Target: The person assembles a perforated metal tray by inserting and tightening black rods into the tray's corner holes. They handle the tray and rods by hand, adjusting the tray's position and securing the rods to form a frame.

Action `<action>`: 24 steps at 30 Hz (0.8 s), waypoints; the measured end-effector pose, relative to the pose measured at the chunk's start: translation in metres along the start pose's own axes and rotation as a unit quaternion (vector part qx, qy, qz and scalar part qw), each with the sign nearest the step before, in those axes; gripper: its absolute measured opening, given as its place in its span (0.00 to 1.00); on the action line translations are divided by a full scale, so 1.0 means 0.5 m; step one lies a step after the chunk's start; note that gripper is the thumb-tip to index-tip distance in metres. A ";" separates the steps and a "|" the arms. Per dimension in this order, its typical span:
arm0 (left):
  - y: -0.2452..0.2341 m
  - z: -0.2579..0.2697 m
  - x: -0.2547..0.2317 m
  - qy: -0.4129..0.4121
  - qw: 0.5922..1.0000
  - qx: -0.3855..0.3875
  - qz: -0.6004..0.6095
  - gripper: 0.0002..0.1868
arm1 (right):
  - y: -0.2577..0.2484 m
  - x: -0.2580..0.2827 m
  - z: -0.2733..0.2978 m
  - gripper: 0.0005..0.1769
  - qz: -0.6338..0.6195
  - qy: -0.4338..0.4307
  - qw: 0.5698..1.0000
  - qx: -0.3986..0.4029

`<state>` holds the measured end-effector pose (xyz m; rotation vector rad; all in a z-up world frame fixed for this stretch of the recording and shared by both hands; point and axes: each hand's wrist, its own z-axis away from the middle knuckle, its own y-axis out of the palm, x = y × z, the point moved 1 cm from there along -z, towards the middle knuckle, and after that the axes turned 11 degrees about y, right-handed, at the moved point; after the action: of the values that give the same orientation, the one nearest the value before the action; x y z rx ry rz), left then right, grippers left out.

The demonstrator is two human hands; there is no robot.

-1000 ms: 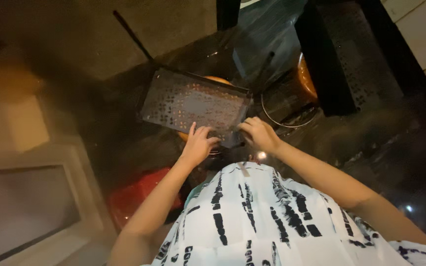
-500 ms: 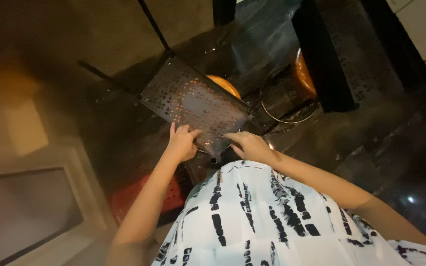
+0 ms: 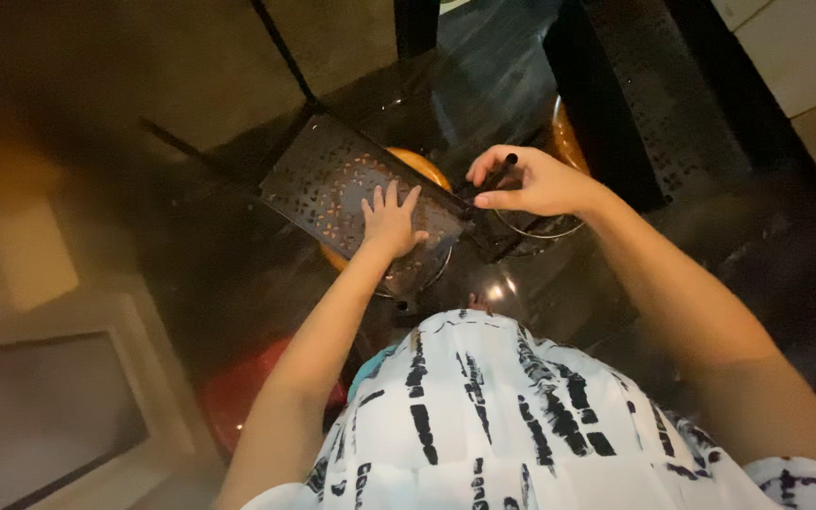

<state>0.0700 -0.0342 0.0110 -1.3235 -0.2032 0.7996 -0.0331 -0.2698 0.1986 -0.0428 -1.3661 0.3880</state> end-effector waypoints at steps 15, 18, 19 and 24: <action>0.036 0.016 -0.004 -0.023 0.999 -0.004 0.034 0.56 | 0.050 -0.026 -0.051 0.36 -0.074 0.033 0.994 -0.072; 0.037 0.017 -0.003 -0.019 0.999 0.001 0.043 0.56 | 0.081 -0.047 -0.054 0.37 -0.151 0.022 0.975 -0.160; 0.036 0.018 -0.002 -0.016 0.999 -0.002 0.045 0.56 | 0.091 -0.051 -0.057 0.37 -0.163 0.017 0.968 -0.193; 0.028 0.015 -0.001 -0.029 0.997 0.021 0.062 0.57 | 0.151 -0.068 -0.078 0.37 -0.172 0.028 0.881 -0.440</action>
<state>0.0597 -0.0281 0.0003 -1.2829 -0.1496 0.9440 -0.0192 -0.2015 0.1391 -0.5515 -1.3619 -0.5544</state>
